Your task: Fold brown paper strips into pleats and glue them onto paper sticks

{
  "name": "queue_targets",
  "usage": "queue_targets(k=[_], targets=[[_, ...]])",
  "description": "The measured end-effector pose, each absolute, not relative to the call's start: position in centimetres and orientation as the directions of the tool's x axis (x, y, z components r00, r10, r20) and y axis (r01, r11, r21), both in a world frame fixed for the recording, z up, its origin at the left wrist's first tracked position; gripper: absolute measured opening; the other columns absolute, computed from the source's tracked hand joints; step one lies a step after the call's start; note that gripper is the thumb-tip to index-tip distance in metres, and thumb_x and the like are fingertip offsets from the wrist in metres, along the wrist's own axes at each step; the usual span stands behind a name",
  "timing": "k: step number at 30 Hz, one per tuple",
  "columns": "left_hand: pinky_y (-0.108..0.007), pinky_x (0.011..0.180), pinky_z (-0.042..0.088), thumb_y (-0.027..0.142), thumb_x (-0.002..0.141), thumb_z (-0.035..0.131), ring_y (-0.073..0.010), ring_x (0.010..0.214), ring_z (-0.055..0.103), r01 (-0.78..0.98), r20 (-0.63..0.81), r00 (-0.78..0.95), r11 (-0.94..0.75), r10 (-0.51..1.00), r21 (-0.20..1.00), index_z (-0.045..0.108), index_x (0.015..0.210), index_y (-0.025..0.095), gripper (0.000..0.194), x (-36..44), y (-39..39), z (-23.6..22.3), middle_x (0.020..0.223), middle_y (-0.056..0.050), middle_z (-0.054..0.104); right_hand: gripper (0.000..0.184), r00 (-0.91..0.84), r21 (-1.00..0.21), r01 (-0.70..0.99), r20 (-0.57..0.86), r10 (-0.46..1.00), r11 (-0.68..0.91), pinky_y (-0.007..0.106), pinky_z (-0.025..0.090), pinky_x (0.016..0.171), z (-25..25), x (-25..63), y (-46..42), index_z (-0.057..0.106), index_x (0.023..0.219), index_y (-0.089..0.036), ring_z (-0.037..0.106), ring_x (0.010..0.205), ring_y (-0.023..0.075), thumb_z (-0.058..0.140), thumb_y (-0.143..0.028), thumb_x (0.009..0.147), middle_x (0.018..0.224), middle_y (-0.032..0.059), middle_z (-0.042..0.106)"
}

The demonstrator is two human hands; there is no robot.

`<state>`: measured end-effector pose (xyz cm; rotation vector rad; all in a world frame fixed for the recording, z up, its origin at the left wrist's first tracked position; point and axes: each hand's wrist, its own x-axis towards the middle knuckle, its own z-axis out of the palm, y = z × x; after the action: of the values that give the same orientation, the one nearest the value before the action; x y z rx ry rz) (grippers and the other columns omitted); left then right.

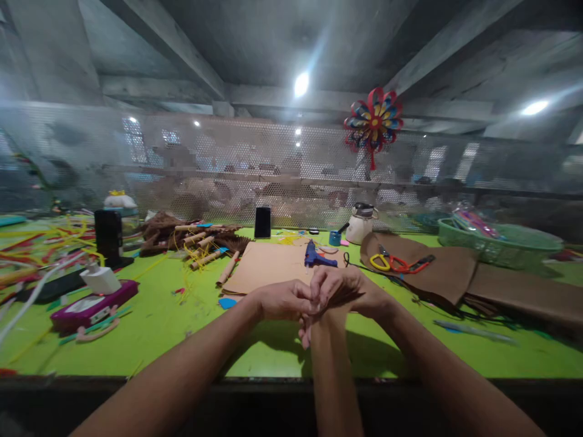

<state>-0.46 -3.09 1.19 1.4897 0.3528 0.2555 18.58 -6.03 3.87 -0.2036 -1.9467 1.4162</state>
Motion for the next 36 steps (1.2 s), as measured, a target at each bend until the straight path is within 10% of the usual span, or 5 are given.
queue_targets(k=[5, 12, 18, 25, 36], targets=[[-0.029, 0.064, 0.047, 0.041, 0.071, 0.064, -0.0163, 0.065, 0.061, 0.093, -0.068, 0.935, -0.053, 0.348, 0.994, 0.065, 0.078, 0.011, 0.031, -0.5, -2.9, 1.9, 0.073, -0.007, 0.067, 0.026, -0.650, -0.921, -0.210, 0.382, 0.657, 0.328, 0.026, 0.047, 0.059, 3.1, 18.7, -5.3, 0.062, 0.071, -0.012, 0.056, 0.063, 0.0130, 0.071, -0.035, 0.065, 0.070, 0.0039, 0.060], [-0.028, 0.070, 0.043, 0.052, 0.080, 0.046, -0.0151, 0.076, 0.058, 0.032, 0.111, 0.494, -0.146, 0.862, 0.989, 0.062, 0.093, 0.011, 0.046, -2.5, -0.4, 3.0, 0.085, -0.009, 0.065, 0.025, -0.637, -0.910, 0.239, 0.116, 0.762, 0.338, 0.020, 0.038, 0.054, 2.1, 19.2, -3.1, 0.064, 0.077, -0.011, 0.049, 0.057, 0.0085, 0.065, -0.035, 0.069, 0.065, 0.0001, 0.058], [-0.023, 0.059, 0.037, 0.046, 0.069, 0.058, -0.0152, 0.068, 0.054, 0.540, 0.077, 0.631, -0.508, 0.772, 0.672, 0.067, 0.083, 0.012, 0.038, -1.9, -1.0, 2.4, 0.073, -0.003, 0.064, 0.021, -0.610, -0.642, 0.500, 0.216, 0.763, 0.582, 0.021, 0.037, 0.056, 0.6, 18.9, -1.4, 0.065, 0.073, -0.012, 0.050, 0.063, 0.0115, 0.058, -0.032, 0.074, 0.067, 0.0012, 0.061], [-0.023, 0.055, 0.033, 0.034, 0.069, 0.055, -0.0134, 0.060, 0.049, 0.642, 0.171, 0.616, -0.616, 0.769, 0.456, 0.069, 0.071, 0.011, 0.027, -1.7, -0.2, 0.6, 0.061, -0.003, 0.058, 0.021, -0.621, -0.607, 0.480, 0.275, 0.734, 0.634, 0.023, 0.041, 0.062, -1.4, 18.7, 0.0, 0.068, 0.079, -0.012, 0.055, 0.068, 0.0133, 0.060, -0.031, 0.073, 0.073, 0.0034, 0.065], [-0.022, 0.054, 0.033, 0.029, 0.070, 0.056, -0.0124, 0.061, 0.049, 0.668, 0.164, 0.593, -0.595, 0.788, 0.447, 0.068, 0.079, 0.014, 0.022, -2.1, 0.3, 0.0, 0.070, -0.004, 0.063, 0.014, -0.610, -0.527, 0.471, 0.385, 0.693, 0.707, 0.023, 0.042, 0.063, -2.2, 18.6, 0.7, 0.071, 0.079, -0.013, 0.055, 0.067, 0.0131, 0.064, -0.023, 0.072, 0.071, 0.0046, 0.062]])
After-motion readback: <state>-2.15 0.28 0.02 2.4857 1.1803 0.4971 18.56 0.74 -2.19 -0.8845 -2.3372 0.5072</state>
